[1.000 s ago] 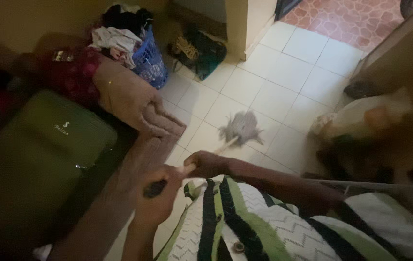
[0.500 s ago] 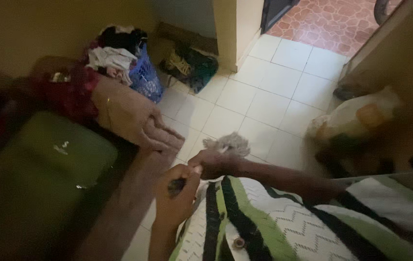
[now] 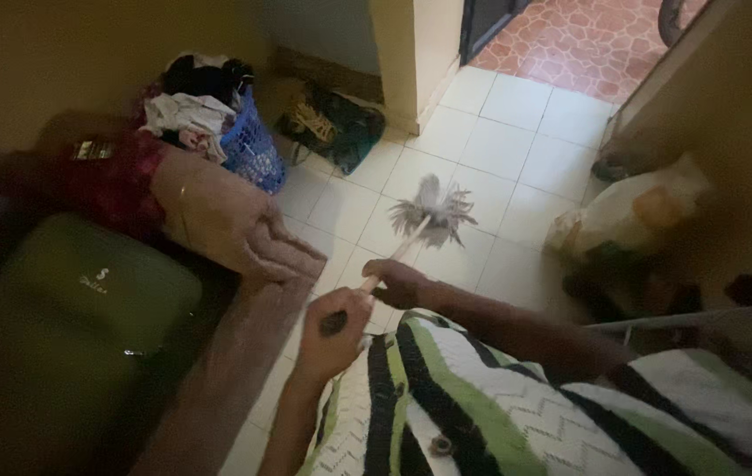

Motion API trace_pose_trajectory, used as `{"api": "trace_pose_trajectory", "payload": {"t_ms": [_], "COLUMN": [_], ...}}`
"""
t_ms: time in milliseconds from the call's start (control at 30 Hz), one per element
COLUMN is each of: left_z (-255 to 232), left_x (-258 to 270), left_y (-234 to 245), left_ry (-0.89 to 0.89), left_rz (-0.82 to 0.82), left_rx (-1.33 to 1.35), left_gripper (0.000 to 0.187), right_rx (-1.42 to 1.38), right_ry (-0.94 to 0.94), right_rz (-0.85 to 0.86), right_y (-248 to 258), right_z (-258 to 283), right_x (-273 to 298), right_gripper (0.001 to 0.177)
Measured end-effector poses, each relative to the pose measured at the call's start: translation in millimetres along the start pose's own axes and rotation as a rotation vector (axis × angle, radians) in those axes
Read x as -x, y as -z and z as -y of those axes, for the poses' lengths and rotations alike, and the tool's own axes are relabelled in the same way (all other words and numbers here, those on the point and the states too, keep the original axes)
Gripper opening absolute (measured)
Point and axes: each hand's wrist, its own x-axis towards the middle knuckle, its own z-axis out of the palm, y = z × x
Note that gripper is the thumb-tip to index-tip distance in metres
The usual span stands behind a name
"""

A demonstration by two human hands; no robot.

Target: The person cleans a tiled floor using a mop, moving it back and forth across the surface in a hallway area.

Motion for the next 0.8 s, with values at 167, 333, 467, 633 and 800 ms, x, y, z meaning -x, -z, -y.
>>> {"api": "trace_pose_trajectory", "payload": {"t_ms": [167, 333, 467, 633, 800], "left_z": [-49, -102, -117, -109, -71], "left_x": [0, 12, 13, 22, 17], "left_y": [24, 30, 24, 32, 23], "left_ry": [0.048, 0.274, 0.209, 0.283, -0.038], "left_rz": [-0.275, -0.452, -0.406, -0.330, -0.127], "left_rx": [-0.122, 0.060, -0.141, -0.077, -0.132], "left_gripper": [0.037, 0.029, 0.036, 0.036, 0.028], "right_rx": [0.183, -0.074, -0.021, 0.143, 0.324], "right_ry": [0.354, 0.344, 0.428, 0.034, -0.087], "right_rz": [0.167, 0.550, 0.344, 0.485, 0.394], "right_y": [-13, -20, -11, -21, -1], "right_z": [31, 83, 99, 95, 50], "right_x": [-31, -30, -27, -45, -50], "right_gripper": [0.021, 0.027, 0.040, 0.029, 0.036]}}
